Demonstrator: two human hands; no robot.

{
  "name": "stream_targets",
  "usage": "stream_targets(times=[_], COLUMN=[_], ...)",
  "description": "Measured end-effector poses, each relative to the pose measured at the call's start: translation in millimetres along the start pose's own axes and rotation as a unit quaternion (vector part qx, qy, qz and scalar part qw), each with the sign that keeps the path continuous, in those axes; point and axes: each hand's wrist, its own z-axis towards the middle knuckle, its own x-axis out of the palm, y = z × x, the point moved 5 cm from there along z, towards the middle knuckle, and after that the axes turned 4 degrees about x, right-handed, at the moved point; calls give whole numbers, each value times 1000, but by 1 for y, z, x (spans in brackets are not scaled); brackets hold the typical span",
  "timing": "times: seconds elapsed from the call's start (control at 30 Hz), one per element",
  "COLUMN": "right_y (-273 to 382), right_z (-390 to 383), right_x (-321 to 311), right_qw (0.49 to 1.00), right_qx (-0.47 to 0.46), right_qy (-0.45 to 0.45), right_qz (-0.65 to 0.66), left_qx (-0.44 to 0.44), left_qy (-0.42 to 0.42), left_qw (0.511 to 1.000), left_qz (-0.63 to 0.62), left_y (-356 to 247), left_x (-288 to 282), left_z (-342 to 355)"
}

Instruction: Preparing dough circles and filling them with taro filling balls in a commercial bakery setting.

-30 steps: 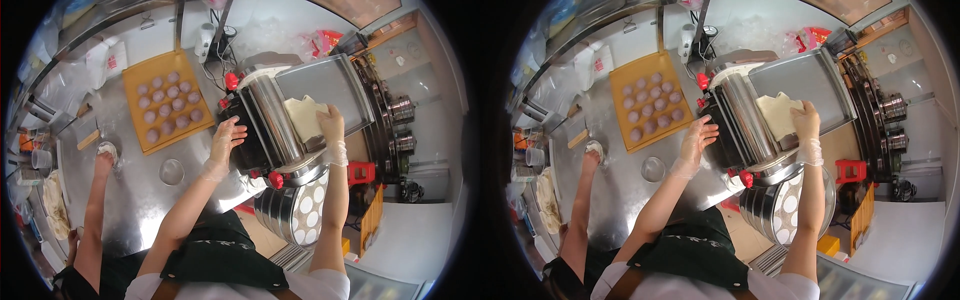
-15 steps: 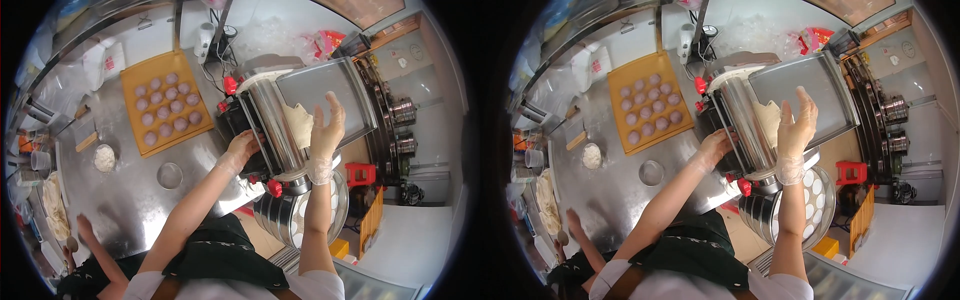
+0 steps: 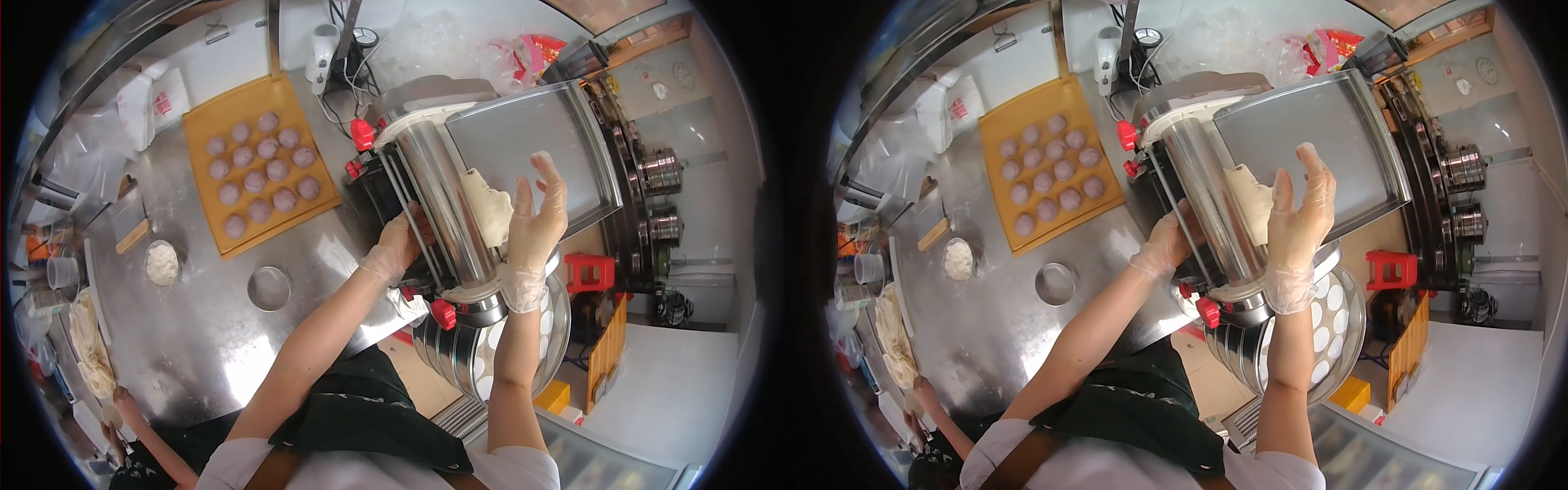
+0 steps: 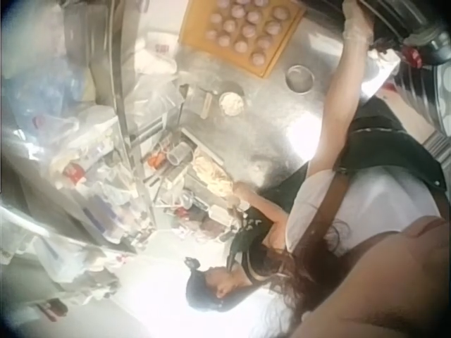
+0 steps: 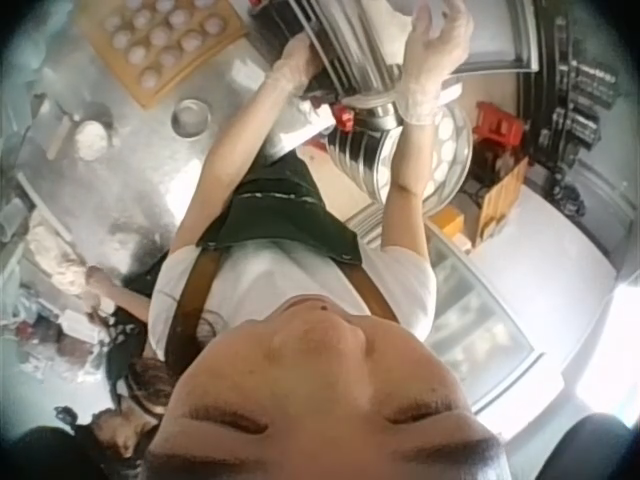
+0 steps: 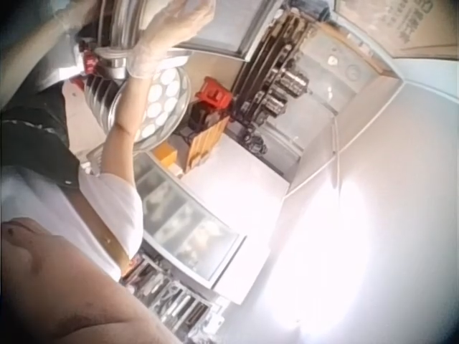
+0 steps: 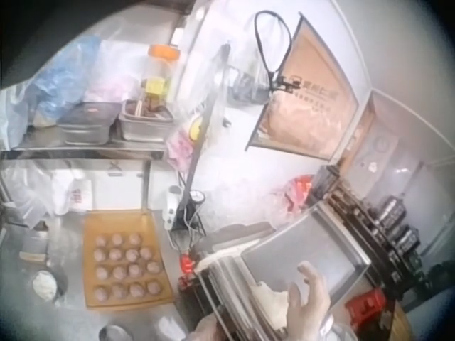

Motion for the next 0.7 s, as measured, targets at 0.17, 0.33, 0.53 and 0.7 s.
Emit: stream_targets(times=[0.17,0.33,0.53,0.7], right_y=[0,-6,55,76], right_z=[-1,-4,-80,-181], right_x=[2,-6,-30,-18], right_qw=[1000,993,920,915], right_qx=[3,62,126,110], right_qy=[2,18,92,173], right_qz=[5,101,360,348], left_qx=[4,12,3,78], left_qy=[3,-21,49,66], left_qw=[1000,999,998,994], left_qz=[10,29,-49,-28], left_y=[-2,-5,-12,-18], left_x=[-3,3,8,-2], left_z=[0,-7,-25,-32])
